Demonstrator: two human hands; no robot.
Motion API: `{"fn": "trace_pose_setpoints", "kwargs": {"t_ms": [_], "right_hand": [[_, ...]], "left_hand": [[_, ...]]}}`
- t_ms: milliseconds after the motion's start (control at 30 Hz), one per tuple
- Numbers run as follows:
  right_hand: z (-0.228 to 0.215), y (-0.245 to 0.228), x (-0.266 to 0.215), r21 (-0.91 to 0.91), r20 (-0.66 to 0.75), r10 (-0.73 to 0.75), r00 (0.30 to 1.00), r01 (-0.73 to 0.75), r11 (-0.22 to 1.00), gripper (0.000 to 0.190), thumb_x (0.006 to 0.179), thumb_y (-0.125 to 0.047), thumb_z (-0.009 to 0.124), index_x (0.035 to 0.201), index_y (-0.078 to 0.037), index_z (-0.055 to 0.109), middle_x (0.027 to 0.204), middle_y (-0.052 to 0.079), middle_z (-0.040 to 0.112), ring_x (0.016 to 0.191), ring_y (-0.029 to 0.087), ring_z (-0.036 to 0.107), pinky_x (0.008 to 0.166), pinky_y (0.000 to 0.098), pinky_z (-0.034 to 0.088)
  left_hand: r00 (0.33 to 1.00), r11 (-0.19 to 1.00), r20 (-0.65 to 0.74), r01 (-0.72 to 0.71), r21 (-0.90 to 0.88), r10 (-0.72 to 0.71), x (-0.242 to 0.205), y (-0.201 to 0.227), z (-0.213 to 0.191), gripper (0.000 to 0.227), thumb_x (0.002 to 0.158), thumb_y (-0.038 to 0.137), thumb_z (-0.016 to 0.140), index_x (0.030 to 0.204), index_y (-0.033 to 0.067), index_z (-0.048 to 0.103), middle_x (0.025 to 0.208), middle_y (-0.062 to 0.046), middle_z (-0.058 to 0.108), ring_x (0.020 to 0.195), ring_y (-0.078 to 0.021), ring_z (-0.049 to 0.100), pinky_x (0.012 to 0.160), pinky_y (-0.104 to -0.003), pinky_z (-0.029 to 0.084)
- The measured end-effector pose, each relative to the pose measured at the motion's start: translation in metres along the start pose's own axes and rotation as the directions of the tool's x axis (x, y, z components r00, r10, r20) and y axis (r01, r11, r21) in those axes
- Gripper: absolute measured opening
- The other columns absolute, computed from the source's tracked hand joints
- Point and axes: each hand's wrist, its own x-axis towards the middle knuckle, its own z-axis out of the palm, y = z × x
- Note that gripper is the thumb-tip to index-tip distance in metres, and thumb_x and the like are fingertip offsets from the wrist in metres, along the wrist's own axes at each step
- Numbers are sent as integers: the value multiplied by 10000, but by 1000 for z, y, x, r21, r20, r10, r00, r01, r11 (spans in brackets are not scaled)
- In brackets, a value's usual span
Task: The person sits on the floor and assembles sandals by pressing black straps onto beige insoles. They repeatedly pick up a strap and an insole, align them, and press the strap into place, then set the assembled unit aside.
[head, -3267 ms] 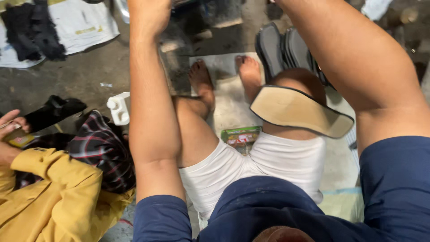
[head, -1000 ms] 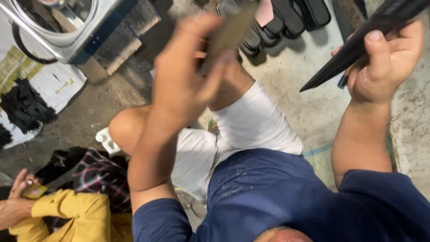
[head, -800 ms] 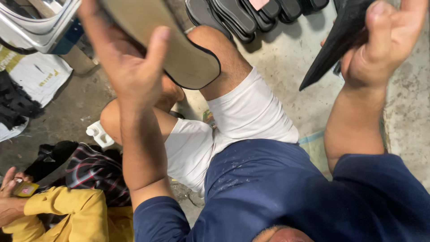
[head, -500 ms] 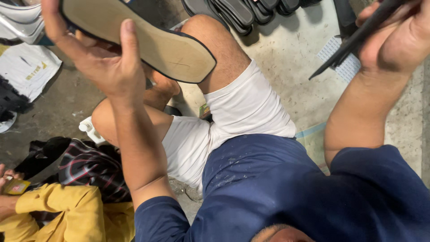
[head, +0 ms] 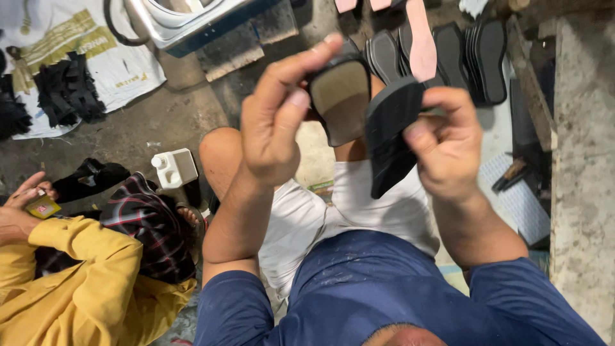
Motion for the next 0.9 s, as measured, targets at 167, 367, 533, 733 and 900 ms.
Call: {"fn": "trace_pose_setpoints", "kwargs": {"t_ms": [167,367,533,733,900], "right_hand": [[18,12,-5,-74,106,-86,991,94,993,268,1105,28,627,1335,-34,504,1142,103,720,1027,113,698,943,234,552],[23,17,5,-84,98,-120,988,128,988,284,1119,34,621,1362,-42,494,1152,122,724,998,113,707,904,216,553],[22,13,8,-79,125,-100,987,111,991,310,1121,28,611,1395,-48,487,1162,152,733,1010,139,723,907,234,573],[20,13,8,-121,115,-79,990,93,988,261,1120,28,622,1342,-24,495,1140,147,736,990,133,723,886,235,581],[22,12,11,-114,108,-76,991,89,990,260,1115,26,642,1336,-13,509,1141,151,736,997,130,718,888,235,578]], "left_hand": [[999,1000,32,18,16,-18,-6,13,13,308,1163,4,394,1439,-24,527,1502,-174,584,1351,-202,620,1167,-291,526],[999,989,23,-38,140,35,-13,17,18,307,1165,7,413,1453,-10,520,1485,-164,606,1349,-197,642,1194,-290,521],[999,992,11,-36,120,35,-14,17,19,303,1168,19,417,1453,-12,516,1482,-162,607,1354,-193,642,1193,-294,521],[1000,994,-3,-26,108,27,-14,14,20,298,1169,30,418,1445,-15,520,1474,-167,610,1347,-199,647,1181,-296,531],[1000,995,-12,-21,96,22,-13,15,21,300,1167,41,417,1442,-19,519,1468,-170,615,1347,-200,648,1187,-302,528]]}}
